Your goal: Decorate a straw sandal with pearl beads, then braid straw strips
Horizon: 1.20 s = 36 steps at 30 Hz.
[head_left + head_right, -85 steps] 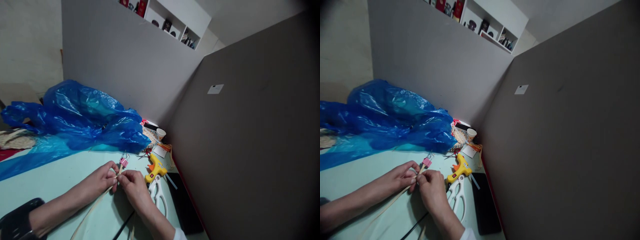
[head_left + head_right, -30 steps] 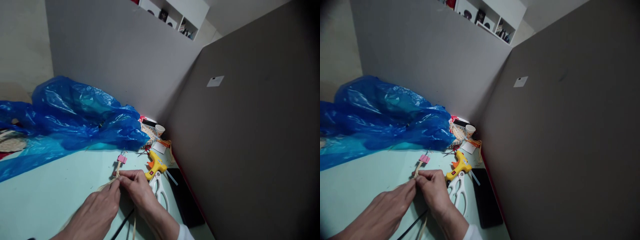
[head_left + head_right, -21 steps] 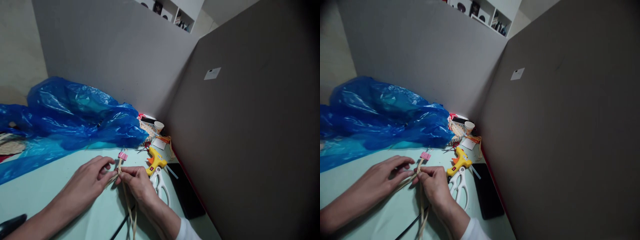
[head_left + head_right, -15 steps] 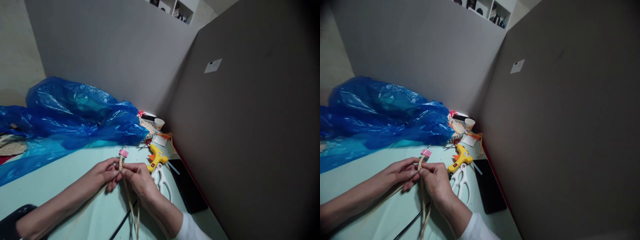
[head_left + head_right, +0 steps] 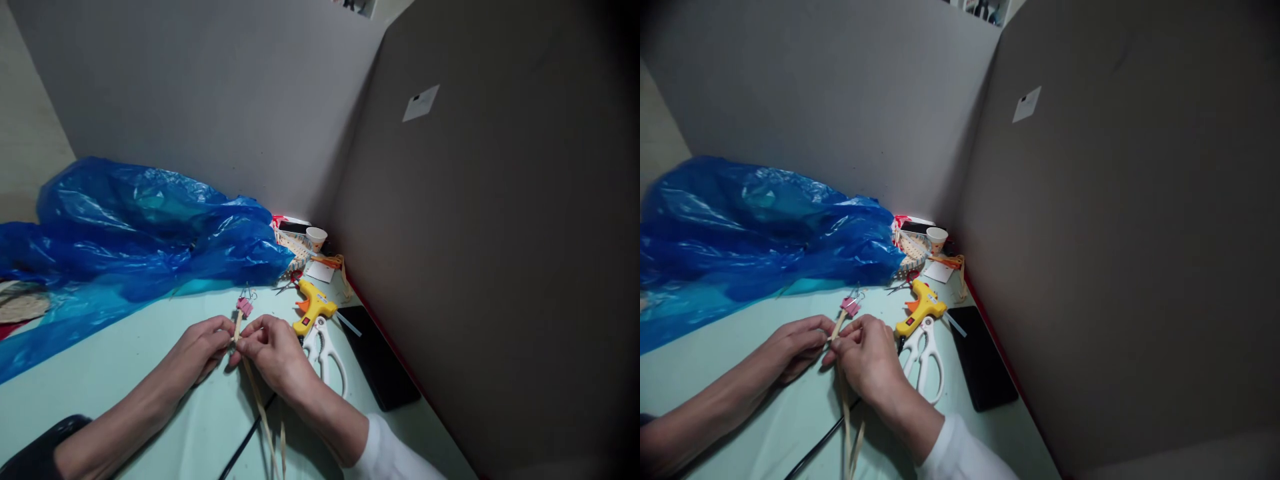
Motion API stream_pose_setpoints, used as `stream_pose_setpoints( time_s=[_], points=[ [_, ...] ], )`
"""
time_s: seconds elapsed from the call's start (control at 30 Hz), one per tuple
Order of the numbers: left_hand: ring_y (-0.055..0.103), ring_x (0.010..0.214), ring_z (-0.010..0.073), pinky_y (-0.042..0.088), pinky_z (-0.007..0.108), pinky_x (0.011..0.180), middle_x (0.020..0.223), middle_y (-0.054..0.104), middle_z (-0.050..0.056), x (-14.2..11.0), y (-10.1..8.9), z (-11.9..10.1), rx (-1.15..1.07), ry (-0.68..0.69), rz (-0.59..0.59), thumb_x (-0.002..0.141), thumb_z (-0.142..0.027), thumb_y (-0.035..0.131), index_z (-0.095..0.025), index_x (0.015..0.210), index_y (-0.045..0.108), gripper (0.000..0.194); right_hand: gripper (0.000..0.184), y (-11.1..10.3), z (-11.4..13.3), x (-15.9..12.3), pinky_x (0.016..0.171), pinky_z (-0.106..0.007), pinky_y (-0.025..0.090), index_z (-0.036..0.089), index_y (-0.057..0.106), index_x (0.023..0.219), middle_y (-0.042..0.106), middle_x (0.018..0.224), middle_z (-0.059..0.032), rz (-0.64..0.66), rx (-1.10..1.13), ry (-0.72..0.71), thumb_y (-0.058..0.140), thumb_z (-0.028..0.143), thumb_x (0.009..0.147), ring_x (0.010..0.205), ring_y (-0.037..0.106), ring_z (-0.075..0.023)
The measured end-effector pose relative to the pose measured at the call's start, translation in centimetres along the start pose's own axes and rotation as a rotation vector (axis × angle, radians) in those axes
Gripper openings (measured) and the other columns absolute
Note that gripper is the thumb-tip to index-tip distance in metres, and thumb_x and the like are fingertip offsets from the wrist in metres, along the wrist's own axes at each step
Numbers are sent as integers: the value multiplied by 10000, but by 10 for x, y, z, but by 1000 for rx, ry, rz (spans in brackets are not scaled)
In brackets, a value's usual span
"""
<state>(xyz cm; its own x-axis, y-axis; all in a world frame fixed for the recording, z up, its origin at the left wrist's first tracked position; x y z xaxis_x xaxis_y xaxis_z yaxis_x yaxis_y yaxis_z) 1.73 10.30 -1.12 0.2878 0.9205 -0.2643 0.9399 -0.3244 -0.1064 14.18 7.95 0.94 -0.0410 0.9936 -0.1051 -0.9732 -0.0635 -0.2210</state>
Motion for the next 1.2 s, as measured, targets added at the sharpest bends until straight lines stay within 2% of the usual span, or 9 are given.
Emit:
stream_pose_setpoints(
  time_s=[0.17,0.3,0.43,0.57,0.7,0.87,1.03,1.1,1.2],
  points=[
    [147,400,52,64,223,408,407,341,-104,0,1,-5,27,5,45,716,-478,658,-188,591,577,326,47,-2,8,-5,631,-217,393,168,620,853,755,693,-20,44,-116,-67,600,126,848,670,624,-143],
    [144,424,61,58,227,435,431,285,-122,-1,0,-4,41,-4,39,710,-478,689,-195,621,567,321,150,-9,26,-13,686,-266,373,154,714,888,772,836,-95,-2,-516,-177,565,164,902,836,649,-205],
    [177,441,74,76,225,443,459,295,-121,3,-3,1,60,11,3,665,-464,712,-209,626,537,311,256,-8,33,-20,593,-297,298,139,745,882,750,794,-129,-12,-775,-226,495,170,925,659,608,-186],
    [258,474,89,165,222,456,505,364,-103,5,-4,3,78,30,-13,627,-468,716,-211,630,536,314,219,0,33,-29,543,-328,237,161,688,874,721,739,-104,-73,-945,-311,475,174,924,571,577,-186],
    [305,508,104,232,232,495,494,401,-82,2,-3,-3,81,57,-2,640,-447,685,-210,566,508,305,178,16,37,-43,570,-338,325,164,632,943,700,759,-93,-104,-1074,-468,473,128,871,646,635,-233],
    [274,493,87,180,224,484,508,377,-95,2,-3,-3,39,59,-2,614,-433,690,-200,578,527,287,296,43,37,-51,522,-333,422,87,616,1082,695,822,-130,67,-1226,-579,598,184,802,624,643,-244],
    [165,396,51,69,247,449,426,423,-86,-1,0,3,-20,-2,101,732,-472,662,-157,652,654,326,198,64,36,-54,412,-303,360,14,665,1013,694,750,-157,252,-1312,-598,564,100,867,575,650,-243],
    [146,398,45,50,247,456,413,419,-85,-3,0,2,-37,-2,122,758,-481,667,-144,669,682,348,244,65,37,-55,404,-300,338,-22,675,1063,717,777,-175,297,-1337,-576,584,84,863,579,656,-241],
    [194,419,38,66,234,456,568,609,-17,-5,-2,2,-60,-8,122,728,-445,719,-152,694,655,302,208,55,46,-57,461,-307,365,65,729,963,742,774,-139,314,-1211,-528,643,240,889,575,654,-231]
  ],
)
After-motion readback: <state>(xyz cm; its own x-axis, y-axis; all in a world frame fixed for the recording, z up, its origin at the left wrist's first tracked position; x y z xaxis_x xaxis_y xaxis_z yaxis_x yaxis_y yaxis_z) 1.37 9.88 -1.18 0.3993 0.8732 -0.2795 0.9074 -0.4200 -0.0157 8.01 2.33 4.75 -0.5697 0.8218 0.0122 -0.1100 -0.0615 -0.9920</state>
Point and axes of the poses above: each hand's wrist, its own x-axis towards the middle knuckle, its own y-axis out of the palm, z = x × y, the point moved 7 cm from there along x, towards the middle knuckle
